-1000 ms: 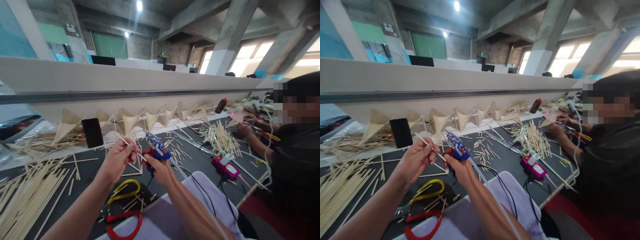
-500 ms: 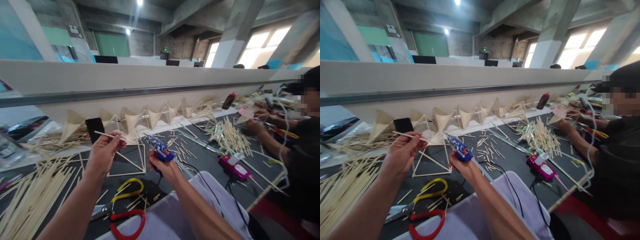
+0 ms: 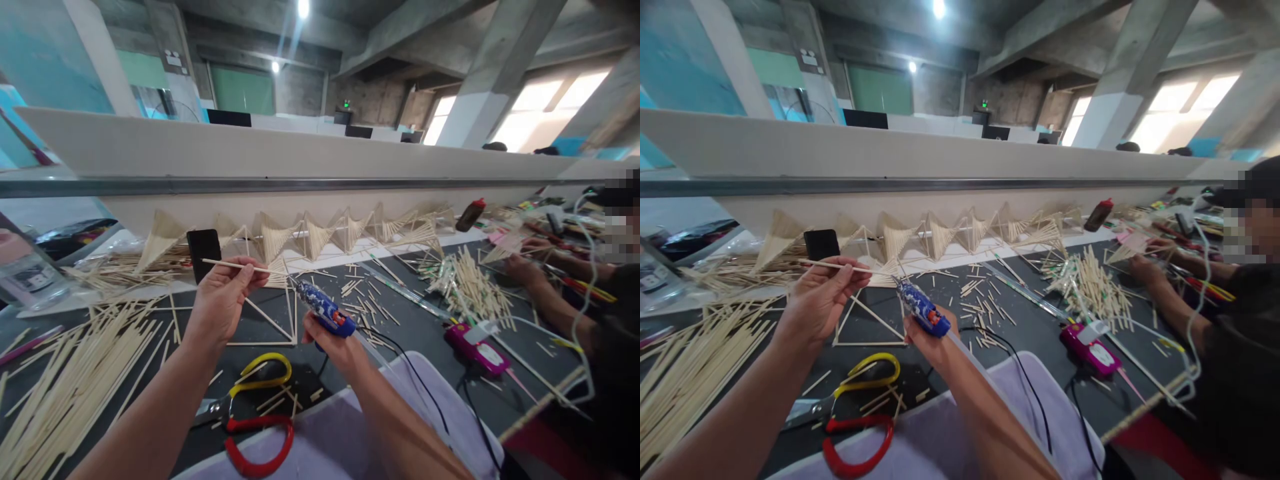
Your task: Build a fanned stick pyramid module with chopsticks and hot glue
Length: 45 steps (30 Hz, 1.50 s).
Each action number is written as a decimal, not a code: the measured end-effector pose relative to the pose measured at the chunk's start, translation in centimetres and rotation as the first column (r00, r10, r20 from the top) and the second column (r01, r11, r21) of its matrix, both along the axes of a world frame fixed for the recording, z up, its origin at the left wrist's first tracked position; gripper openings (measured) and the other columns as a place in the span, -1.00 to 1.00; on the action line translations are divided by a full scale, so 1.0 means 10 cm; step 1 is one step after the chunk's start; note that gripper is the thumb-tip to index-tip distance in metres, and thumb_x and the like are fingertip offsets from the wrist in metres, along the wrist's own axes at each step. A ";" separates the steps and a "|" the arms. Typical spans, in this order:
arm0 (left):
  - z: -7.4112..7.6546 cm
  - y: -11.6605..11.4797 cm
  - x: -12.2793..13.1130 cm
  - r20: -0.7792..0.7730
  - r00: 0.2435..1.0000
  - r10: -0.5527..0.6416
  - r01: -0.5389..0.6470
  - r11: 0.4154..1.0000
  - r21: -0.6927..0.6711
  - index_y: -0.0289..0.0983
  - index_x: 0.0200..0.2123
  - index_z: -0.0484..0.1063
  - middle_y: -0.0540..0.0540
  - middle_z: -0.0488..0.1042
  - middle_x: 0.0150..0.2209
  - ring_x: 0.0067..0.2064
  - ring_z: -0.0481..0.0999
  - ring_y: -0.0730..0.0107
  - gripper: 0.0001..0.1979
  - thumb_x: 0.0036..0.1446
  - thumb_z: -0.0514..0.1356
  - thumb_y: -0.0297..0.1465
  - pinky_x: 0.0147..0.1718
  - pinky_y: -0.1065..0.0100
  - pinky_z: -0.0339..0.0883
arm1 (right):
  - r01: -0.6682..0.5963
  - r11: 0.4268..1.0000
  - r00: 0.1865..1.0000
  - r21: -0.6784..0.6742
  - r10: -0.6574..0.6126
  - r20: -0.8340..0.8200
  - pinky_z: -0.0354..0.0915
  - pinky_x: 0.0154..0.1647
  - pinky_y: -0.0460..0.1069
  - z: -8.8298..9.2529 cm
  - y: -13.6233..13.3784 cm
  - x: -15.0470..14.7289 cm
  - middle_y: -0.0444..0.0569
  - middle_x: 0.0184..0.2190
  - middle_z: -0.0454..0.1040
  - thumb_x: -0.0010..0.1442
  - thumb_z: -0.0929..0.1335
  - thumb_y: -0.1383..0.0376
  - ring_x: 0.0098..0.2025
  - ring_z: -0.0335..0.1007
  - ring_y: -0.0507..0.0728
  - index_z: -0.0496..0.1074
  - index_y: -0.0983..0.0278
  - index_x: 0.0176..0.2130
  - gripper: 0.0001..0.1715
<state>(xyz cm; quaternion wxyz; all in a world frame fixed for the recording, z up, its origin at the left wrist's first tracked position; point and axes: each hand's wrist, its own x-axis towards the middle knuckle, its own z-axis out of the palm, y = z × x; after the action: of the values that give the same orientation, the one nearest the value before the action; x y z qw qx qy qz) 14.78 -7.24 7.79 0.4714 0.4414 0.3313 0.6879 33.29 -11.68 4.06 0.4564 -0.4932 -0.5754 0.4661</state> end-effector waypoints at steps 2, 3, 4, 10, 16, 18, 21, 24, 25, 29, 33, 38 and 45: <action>0.00 0.00 0.00 0.002 1.000 -0.002 0.002 1.000 -0.003 -0.30 -0.36 0.43 -0.05 0.53 -0.40 -0.35 0.52 0.44 -0.86 -0.05 0.28 -0.41 -0.23 0.34 0.40 | 0.012 1.000 1.000 0.022 -0.012 0.007 0.24 -0.45 -0.03 -0.05 0.01 0.01 -0.03 -0.59 0.45 0.01 0.32 0.11 -0.51 0.37 0.10 0.38 0.31 -0.47 -0.70; 0.01 0.00 0.00 0.003 1.000 -0.003 0.003 1.000 -0.004 -0.30 -0.36 0.43 -0.05 0.53 -0.40 -0.35 0.52 0.44 -0.86 -0.04 0.27 -0.41 -0.23 0.34 0.40 | 0.016 0.999 1.000 0.030 -0.016 0.007 0.25 -0.45 -0.03 -0.07 0.02 0.01 -0.03 -0.59 0.45 0.02 0.32 0.10 -0.51 0.38 0.11 0.39 0.31 -0.45 -0.70; 0.01 0.00 0.01 0.001 1.000 -0.005 0.005 1.000 -0.004 -0.30 -0.36 0.43 -0.05 0.53 -0.40 -0.35 0.52 0.44 -0.86 -0.04 0.27 -0.41 -0.22 0.34 0.40 | 0.022 0.999 1.000 0.031 -0.022 0.007 0.25 -0.45 -0.03 -0.08 0.02 0.02 -0.04 -0.59 0.46 0.02 0.32 0.10 -0.51 0.38 0.11 0.40 0.31 -0.44 -0.70; 0.00 0.00 0.03 -0.014 1.000 -0.013 0.014 1.000 0.015 -0.30 -0.37 0.43 -0.04 0.52 -0.39 -0.34 0.52 0.45 -0.89 -0.02 0.26 -0.42 -0.23 0.36 0.40 | 0.053 0.999 0.998 0.000 -0.053 0.021 0.24 -0.46 -0.04 -0.05 0.02 0.03 -0.03 -0.60 0.45 0.03 0.32 0.14 -0.52 0.37 0.09 0.40 0.33 -0.46 -0.72; -0.01 -0.03 0.05 -0.038 0.999 -0.024 0.025 1.000 0.015 -0.30 -0.36 0.44 -0.05 0.52 -0.37 -0.33 0.51 0.46 -0.89 -0.02 0.26 -0.42 -0.22 0.37 0.39 | 0.097 0.995 0.994 0.026 -0.098 0.040 0.22 -0.49 -0.03 -0.11 0.03 0.01 -0.04 -0.62 0.44 0.02 0.34 0.15 -0.55 0.34 0.10 0.42 0.31 -0.52 -0.73; 0.00 -0.03 0.06 -0.044 0.999 -0.014 0.014 1.000 0.009 -0.30 -0.37 0.44 -0.05 0.53 -0.37 -0.33 0.51 0.45 -0.89 -0.03 0.26 -0.41 -0.22 0.36 0.39 | 0.103 0.994 0.993 0.025 -0.104 0.051 0.22 -0.49 -0.01 -0.12 0.04 0.02 -0.03 -0.63 0.44 0.01 0.34 0.16 -0.54 0.34 0.11 0.43 0.30 -0.54 -0.74; 0.01 -0.04 0.06 -0.049 0.999 -0.005 0.005 1.000 0.005 -0.30 -0.38 0.44 -0.05 0.53 -0.38 -0.34 0.52 0.44 -0.88 -0.05 0.27 -0.40 -0.21 0.33 0.39 | 0.092 0.995 0.994 0.040 -0.095 0.055 0.23 -0.48 -0.01 -0.11 0.04 0.02 -0.03 -0.63 0.44 0.02 0.34 0.17 -0.55 0.34 0.10 0.42 0.29 -0.59 -0.72; 0.01 -0.04 0.07 -0.054 0.999 -0.006 0.007 1.000 0.012 -0.29 -0.38 0.44 -0.06 0.53 -0.37 -0.35 0.51 0.44 -0.88 -0.05 0.27 -0.40 -0.22 0.33 0.40 | 0.113 0.994 0.991 0.015 -0.113 0.064 0.21 -0.52 -0.02 -0.09 0.04 0.01 -0.04 -0.67 0.42 0.00 0.34 0.19 -0.59 0.31 0.08 0.41 0.29 -0.63 -0.72; 0.00 -0.04 0.07 -0.055 0.998 -0.007 0.007 1.000 0.015 -0.29 -0.38 0.44 -0.06 0.52 -0.37 -0.35 0.51 0.44 -0.88 -0.05 0.27 -0.40 -0.22 0.33 0.40 | 0.117 0.993 0.991 0.008 -0.118 0.069 0.20 -0.54 -0.02 -0.08 0.04 0.00 -0.05 -0.67 0.42 0.00 0.34 0.19 -0.60 0.29 0.07 0.41 0.29 -0.63 -0.72; 0.00 -0.04 0.08 -0.071 0.997 -0.008 0.009 1.000 0.019 -0.29 -0.38 0.44 -0.06 0.52 -0.38 -0.34 0.51 0.42 -0.89 -0.04 0.26 -0.40 -0.25 0.34 0.40 | 0.114 0.993 0.988 0.000 -0.114 0.104 0.19 -0.54 -0.03 -0.06 0.04 0.00 -0.05 -0.69 0.41 0.00 0.33 0.21 -0.61 0.27 0.06 0.38 0.29 -0.67 -0.69; -0.01 -0.04 0.07 -0.072 0.997 -0.015 0.016 1.000 0.024 -0.29 -0.38 0.44 -0.06 0.53 -0.37 -0.34 0.51 0.44 -0.90 -0.03 0.26 -0.41 -0.24 0.36 0.40 | 0.103 0.995 0.987 0.012 -0.104 0.120 0.19 -0.54 -0.04 -0.06 0.05 0.01 -0.07 -0.70 0.39 0.00 0.32 0.21 -0.61 0.27 0.05 0.36 0.28 -0.69 -0.68; -0.01 -0.02 0.05 -0.042 0.999 -0.020 0.021 1.000 0.013 -0.27 -0.38 0.44 -0.04 0.53 -0.37 -0.33 0.52 0.44 -0.90 -0.04 0.27 -0.42 -0.21 0.35 0.41 | 0.106 0.994 0.989 0.031 -0.108 0.101 0.20 -0.55 -0.05 -0.12 0.06 0.01 -0.09 -0.72 0.37 0.00 0.33 0.19 -0.63 0.27 0.04 0.36 0.27 -0.68 -0.69; 0.01 -0.03 0.05 -0.018 0.999 -0.028 0.029 1.000 0.012 -0.26 -0.39 0.44 -0.05 0.54 -0.39 -0.34 0.52 0.42 -0.89 -0.06 0.28 -0.42 -0.21 0.32 0.41 | 0.112 0.993 0.990 0.033 -0.114 0.077 0.21 -0.55 -0.04 -0.17 0.08 -0.02 -0.09 -0.70 0.41 -0.01 0.33 0.21 -0.62 0.31 0.06 0.38 0.27 -0.62 -0.75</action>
<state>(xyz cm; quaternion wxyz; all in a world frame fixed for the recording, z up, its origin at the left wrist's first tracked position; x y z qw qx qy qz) 15.27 -7.56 7.90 0.4755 0.4549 0.3249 0.6793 33.09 -10.93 2.41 0.4660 -0.5365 -0.5707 0.4115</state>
